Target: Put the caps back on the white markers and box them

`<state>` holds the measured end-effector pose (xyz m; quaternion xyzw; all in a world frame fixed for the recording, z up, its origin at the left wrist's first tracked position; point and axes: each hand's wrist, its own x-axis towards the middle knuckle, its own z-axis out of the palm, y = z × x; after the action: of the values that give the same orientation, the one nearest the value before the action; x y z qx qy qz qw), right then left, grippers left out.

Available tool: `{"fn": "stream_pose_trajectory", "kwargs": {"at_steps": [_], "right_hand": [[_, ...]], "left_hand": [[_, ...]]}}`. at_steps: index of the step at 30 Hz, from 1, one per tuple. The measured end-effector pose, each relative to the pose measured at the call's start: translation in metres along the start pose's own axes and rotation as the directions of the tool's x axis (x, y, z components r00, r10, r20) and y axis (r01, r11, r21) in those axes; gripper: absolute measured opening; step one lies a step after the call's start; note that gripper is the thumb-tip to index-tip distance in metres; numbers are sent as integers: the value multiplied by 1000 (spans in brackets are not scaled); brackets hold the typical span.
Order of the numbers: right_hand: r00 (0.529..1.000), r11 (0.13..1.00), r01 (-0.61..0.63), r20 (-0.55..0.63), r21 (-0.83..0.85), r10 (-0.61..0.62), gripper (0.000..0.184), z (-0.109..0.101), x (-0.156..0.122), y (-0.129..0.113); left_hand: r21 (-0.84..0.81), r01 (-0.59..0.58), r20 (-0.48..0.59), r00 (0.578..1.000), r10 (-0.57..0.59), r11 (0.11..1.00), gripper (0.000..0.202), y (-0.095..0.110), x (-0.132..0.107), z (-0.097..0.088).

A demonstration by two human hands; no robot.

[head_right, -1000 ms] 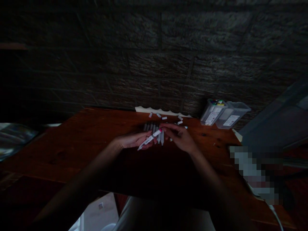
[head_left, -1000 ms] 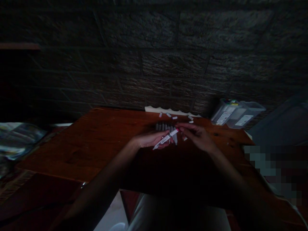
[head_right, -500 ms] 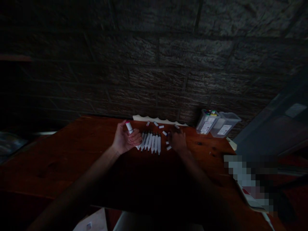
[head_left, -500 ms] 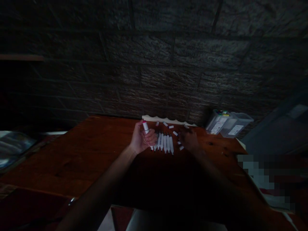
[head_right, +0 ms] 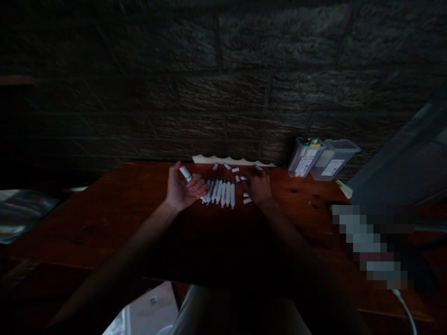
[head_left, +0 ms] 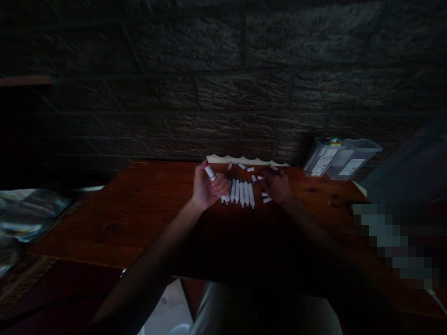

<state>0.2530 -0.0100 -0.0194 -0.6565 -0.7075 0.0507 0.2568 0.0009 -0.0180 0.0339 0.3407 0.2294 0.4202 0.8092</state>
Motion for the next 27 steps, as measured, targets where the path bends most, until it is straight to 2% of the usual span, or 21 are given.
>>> {"fn": "stream_pose_trajectory", "kwargs": {"at_steps": [3, 5, 7, 10, 12, 14, 16, 22, 25, 27], "right_hand": [[982, 974, 96, -177, 204, -59, 35, -4, -6, -2], [974, 917, 138, -217, 373, -58, 35, -5, -14, -8], [985, 808, 135, -166, 574, -47, 33, -4, -25, -19], [999, 566, 39, -36, 823, -18, 28, 1, -38, -42], [999, 426, -44, 41, 904, 16, 29, 3, -44, -57], [994, 343, -112, 105, 933, 38, 34, 4, -46, -66], [989, 303, -150, 146, 941, 35, 38, 3, -48, -71], [966, 260, -249, 259, 933, -3, 33, 1, -51, -76], [955, 261, -291, 296, 920, 19, 35, 1, -51, -77], [951, 258, -310, 302, 915, 72, 39, -1, -49, -74]], "left_hand": [[-53, -56, -47, 997, 53, 997, 76, -1, -3, 1], [-96, -114, -92, 990, 105, 989, 74, 0, -5, 1], [-135, -198, -129, 975, 181, 971, 72, 0, -8, 1], [-203, -335, -176, 937, 302, 920, 68, 1, -9, 1], [-248, -383, -214, 918, 335, 890, 66, 0, -9, 2], [-282, -396, -240, 911, 336, 874, 64, -1, -8, 4], [-306, -405, -249, 908, 338, 862, 62, -2, -7, 5], [-350, -415, -206, 909, 363, 840, 59, -6, -7, 4], [-342, -406, -163, 914, 372, 847, 52, -8, -6, 4], [-278, -382, -146, 924, 354, 881, 43, -9, -4, 5]]}}
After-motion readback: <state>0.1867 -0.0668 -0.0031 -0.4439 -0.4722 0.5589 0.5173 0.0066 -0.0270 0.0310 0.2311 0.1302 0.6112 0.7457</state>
